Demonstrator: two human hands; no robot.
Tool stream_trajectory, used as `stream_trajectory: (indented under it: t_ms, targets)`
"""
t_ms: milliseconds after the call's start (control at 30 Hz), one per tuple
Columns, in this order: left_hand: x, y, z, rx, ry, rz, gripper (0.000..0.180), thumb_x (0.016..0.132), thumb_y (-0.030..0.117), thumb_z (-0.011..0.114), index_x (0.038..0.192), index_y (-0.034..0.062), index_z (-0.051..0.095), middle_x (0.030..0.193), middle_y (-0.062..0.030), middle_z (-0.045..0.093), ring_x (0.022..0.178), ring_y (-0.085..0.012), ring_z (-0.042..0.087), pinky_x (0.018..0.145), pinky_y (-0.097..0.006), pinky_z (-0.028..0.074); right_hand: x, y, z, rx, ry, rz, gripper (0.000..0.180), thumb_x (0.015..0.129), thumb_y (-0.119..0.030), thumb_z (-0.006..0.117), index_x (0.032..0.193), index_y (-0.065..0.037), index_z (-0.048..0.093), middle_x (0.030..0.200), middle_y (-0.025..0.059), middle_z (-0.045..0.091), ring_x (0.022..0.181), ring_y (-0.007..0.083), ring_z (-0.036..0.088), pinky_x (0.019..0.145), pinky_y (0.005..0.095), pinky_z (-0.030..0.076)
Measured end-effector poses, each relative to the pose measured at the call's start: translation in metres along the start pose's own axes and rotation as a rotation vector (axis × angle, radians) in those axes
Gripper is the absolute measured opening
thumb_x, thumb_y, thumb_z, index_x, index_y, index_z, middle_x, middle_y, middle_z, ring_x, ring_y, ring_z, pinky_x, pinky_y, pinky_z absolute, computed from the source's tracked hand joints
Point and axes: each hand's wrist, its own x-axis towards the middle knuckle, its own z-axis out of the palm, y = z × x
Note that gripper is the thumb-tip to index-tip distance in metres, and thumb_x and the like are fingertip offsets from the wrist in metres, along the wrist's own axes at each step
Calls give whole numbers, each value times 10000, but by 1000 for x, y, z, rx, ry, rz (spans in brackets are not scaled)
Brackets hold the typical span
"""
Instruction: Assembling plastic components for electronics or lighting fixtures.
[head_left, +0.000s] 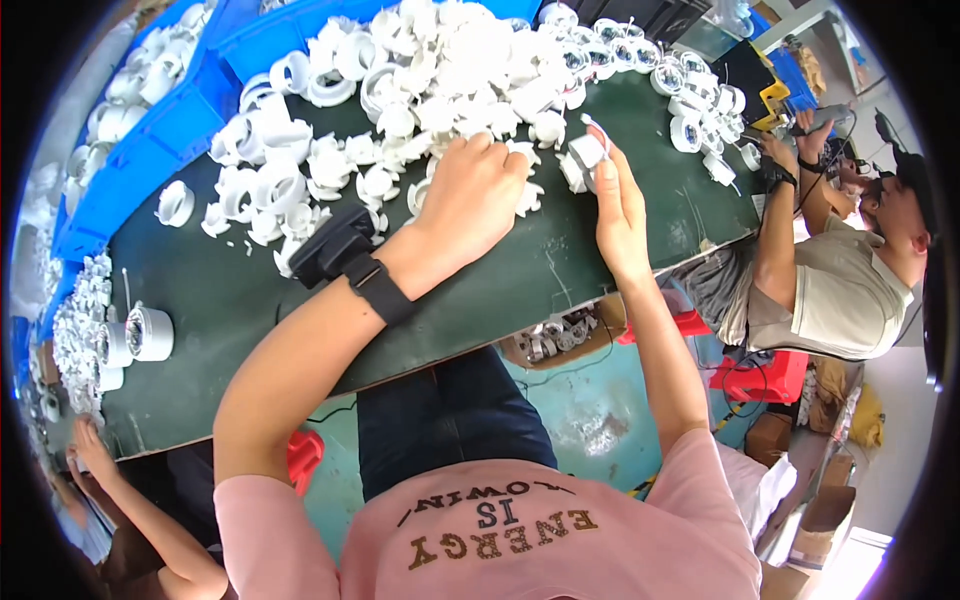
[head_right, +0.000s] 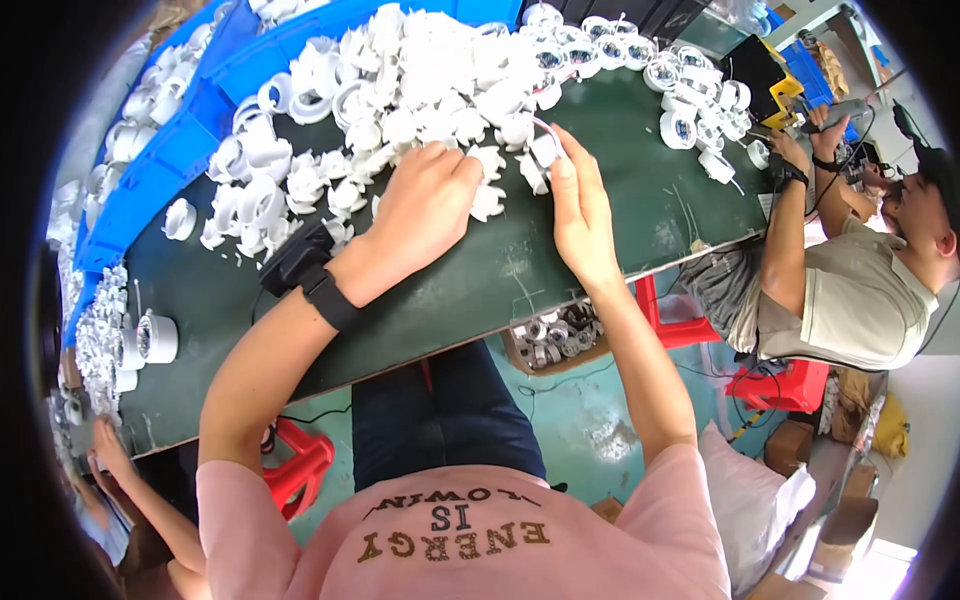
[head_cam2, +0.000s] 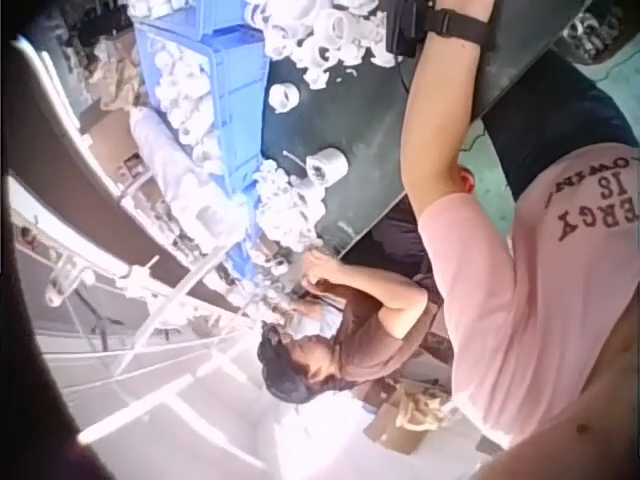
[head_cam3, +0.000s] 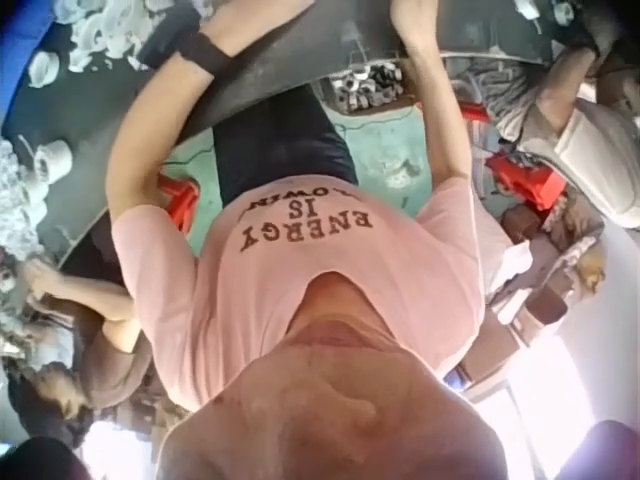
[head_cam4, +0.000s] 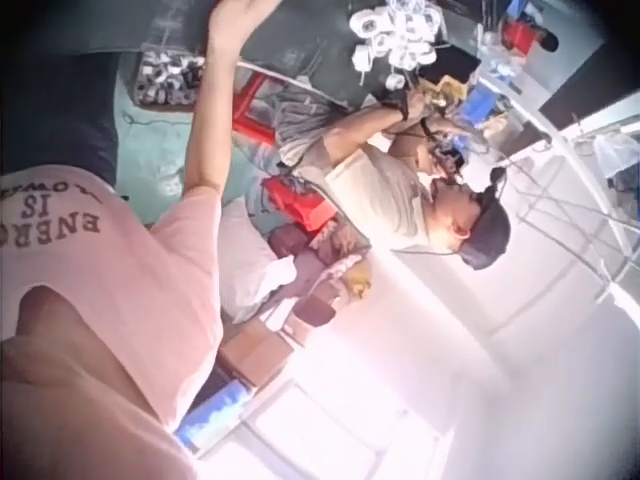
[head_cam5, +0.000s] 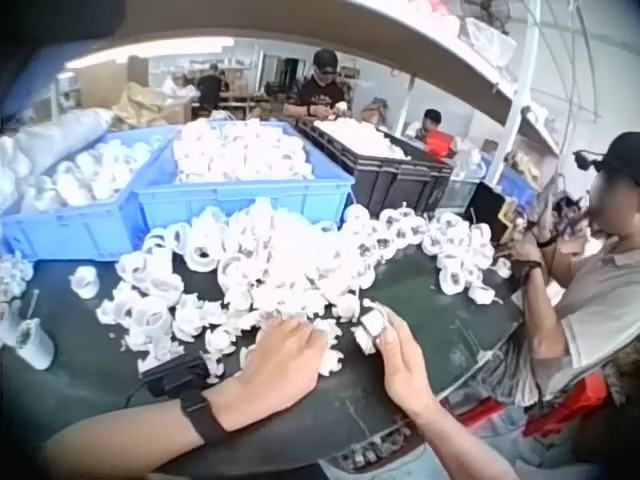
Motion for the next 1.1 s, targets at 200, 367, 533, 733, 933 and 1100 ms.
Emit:
stream_trajectory:
  t_ms: [200, 367, 533, 733, 933, 1100]
  targets:
    - [8, 13, -12, -88, 27, -69, 304, 768, 333, 662, 753, 33, 619, 722, -151, 589, 780, -326, 575, 678, -453, 446, -14, -19, -4, 139, 39, 114, 443, 1027, -283, 363, 1316, 39, 457, 1267, 128, 537, 1167, 178, 486, 1016, 296, 353]
    - [-3, 15, -1, -166, -41, -53, 252, 744, 209, 722, 801, 12, 576, 733, -149, 554, 731, -330, 566, 639, -447, 446, -17, -16, 4, 305, 88, 179, 446, 1032, -302, 349, 1320, 19, 461, 1165, 60, 561, 1072, 115, 499, 960, 263, 367]
    - [17, 9, -29, -327, -542, -476, 554, 677, 390, 746, 1018, -30, 630, 845, -175, 613, 752, -351, 611, 688, -424, 493, -19, -36, 7, 485, 55, 350, 423, 1023, -316, 367, 1242, 20, 501, 1173, 85, 581, 1060, 167, 559, 908, 301, 428]
    - [-13, -3, -81, -485, -171, -357, 634, 723, 322, 784, 1181, -30, 523, 1075, -159, 593, 818, -266, 631, 690, -359, 506, -7, -70, 34, 615, 31, 353, 461, 1020, -369, 344, 1177, 23, 530, 1071, 110, 634, 976, 189, 619, 849, 325, 464]
    - [-74, 11, -128, -1891, -84, -1008, 491, 961, 362, 469, 1294, 1, 442, 985, -145, 635, 831, -223, 646, 673, -328, 518, -3, -130, 90, 110, -501, -392, 347, 1004, -265, 409, 1093, 43, 542, 986, 143, 540, 896, 169, 526, 683, 295, 454]
    - [-125, 25, -175, -1898, 254, -1207, 502, 959, 319, 421, 1293, -55, 454, 1096, -171, 620, 1056, -278, 595, 918, -354, 470, 98, -117, 143, -707, -115, -691, 205, 803, -171, 664, 994, -95, 659, 817, 131, 598, 802, 294, 577, 690, 397, 441]
